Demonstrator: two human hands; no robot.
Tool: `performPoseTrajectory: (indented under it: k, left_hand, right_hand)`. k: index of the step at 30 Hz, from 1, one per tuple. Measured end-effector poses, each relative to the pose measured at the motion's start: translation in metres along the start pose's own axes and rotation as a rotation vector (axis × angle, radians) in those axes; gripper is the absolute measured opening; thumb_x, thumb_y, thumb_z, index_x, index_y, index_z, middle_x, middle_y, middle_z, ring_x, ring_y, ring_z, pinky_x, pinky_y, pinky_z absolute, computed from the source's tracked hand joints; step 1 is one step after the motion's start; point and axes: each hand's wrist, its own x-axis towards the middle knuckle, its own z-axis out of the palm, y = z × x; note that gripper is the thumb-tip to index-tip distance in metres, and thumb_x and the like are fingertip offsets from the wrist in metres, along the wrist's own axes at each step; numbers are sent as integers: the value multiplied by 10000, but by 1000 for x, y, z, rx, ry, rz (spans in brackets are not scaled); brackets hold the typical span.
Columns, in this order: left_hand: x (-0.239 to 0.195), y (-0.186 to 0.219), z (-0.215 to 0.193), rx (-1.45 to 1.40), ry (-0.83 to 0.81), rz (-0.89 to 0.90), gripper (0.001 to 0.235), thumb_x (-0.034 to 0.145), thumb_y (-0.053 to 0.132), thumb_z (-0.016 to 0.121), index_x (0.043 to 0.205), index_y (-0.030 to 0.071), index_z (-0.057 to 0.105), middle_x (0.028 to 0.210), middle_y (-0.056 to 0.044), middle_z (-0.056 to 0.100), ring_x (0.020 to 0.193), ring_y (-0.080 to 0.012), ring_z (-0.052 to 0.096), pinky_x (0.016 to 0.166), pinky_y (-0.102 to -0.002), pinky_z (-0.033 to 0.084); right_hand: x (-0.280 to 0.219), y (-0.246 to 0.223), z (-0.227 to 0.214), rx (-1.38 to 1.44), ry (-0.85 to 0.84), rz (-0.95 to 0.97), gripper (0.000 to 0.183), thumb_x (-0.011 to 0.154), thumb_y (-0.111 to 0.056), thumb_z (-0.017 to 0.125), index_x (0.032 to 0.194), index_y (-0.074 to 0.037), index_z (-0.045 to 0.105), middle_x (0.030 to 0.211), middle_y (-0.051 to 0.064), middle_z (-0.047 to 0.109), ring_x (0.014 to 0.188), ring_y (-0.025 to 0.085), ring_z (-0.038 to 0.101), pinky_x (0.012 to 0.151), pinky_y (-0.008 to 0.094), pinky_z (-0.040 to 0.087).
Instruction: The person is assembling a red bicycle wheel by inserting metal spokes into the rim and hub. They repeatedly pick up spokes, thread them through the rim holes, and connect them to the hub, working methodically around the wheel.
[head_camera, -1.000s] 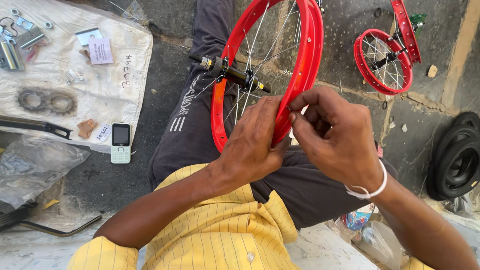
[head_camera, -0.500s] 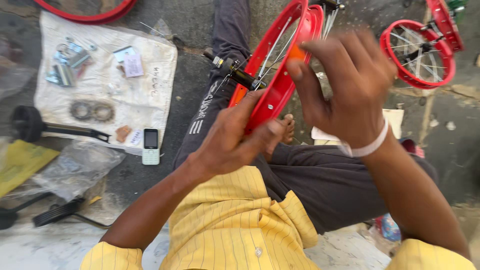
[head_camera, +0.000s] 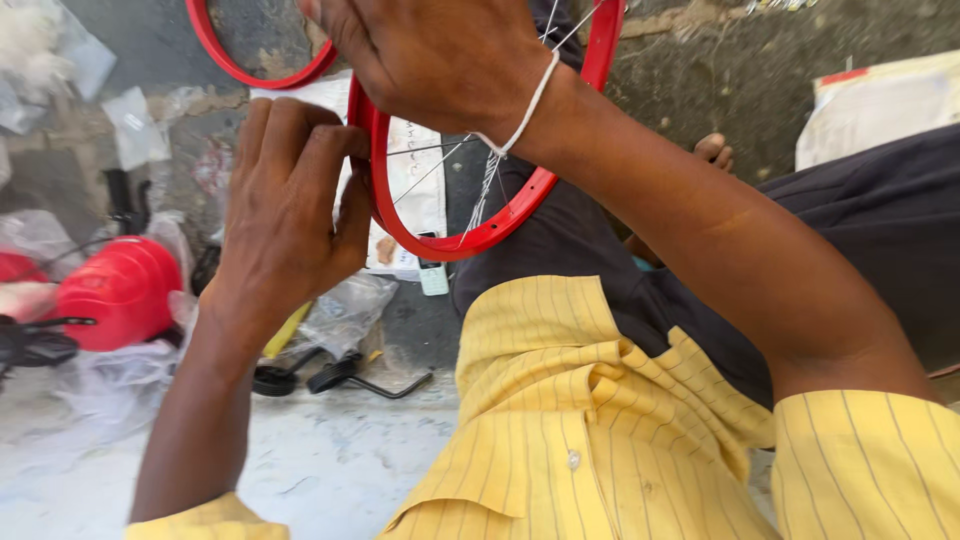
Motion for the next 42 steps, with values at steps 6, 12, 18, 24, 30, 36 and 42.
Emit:
performPoseTrajectory:
  k: [6, 12, 18, 24, 30, 36, 42]
  left_hand:
    - [-4, 0, 4, -174, -70, -121, 291, 891, -95, 678, 1148, -1, 579, 1095, -150, 536, 1074, -345, 518, 921, -446, 432]
    - [-8, 0, 6, -54, -36, -67, 243, 898, -75, 713, 1091, 13, 595, 1058, -142, 536, 1038, -349, 513, 909, -464, 414]
    - [-7, 4, 7, -23, 1, -67, 220, 854, -48, 729, 1038, -2, 617, 980, -136, 549, 960, -326, 516, 815, -454, 399]
    - [-10, 3, 10, -108, -9, -63, 257, 872, -69, 698, 1105, -5, 610, 1065, -141, 549, 1042, -329, 510, 880, -454, 424]
    - [-8, 3, 11, -124, -13, -70, 241, 882, -59, 696, 1093, 5, 600, 1041, -129, 545, 1032, -324, 516, 893, -457, 412]
    - [-18, -4, 21, -247, -3, -160, 224, 973, -35, 686, 1167, 13, 585, 1092, -121, 569, 1043, -281, 561, 932, -368, 453]
    - [-46, 5, 75, -703, 120, -245, 700, 836, 311, 835, 1366, -25, 524, 1203, -103, 573, 1094, -214, 577, 964, -336, 484]
  right_hand:
    - [5, -4, -1, -24, 10, 80, 311, 1075, -283, 585, 843, -91, 661, 668, 70, 590, 531, 237, 588, 461, 367, 428]
    - [0, -4, -7, -60, 11, 70, 329, 1085, -301, 597, 848, -87, 674, 649, 70, 561, 516, 214, 555, 457, 369, 411]
    - [-2, -4, -5, -101, 15, 76, 354, 1082, -313, 595, 834, -78, 687, 665, 58, 568, 550, 187, 573, 497, 359, 434]
    - [-2, -8, -11, -86, 81, 60, 355, 1072, -315, 603, 805, -97, 691, 712, 50, 590, 635, 198, 605, 577, 371, 453]
    - [-4, -7, -13, -72, 5, 96, 372, 1082, -296, 591, 792, -89, 698, 719, 72, 587, 646, 226, 602, 597, 408, 443]
    - [-3, -5, -15, -59, 11, 98, 372, 1085, -299, 585, 782, -105, 679, 725, 68, 589, 642, 230, 606, 592, 403, 452]
    - [-8, 22, -21, 24, 29, 101, 292, 1095, -255, 615, 883, -75, 703, 679, 60, 595, 546, 215, 597, 518, 375, 458]
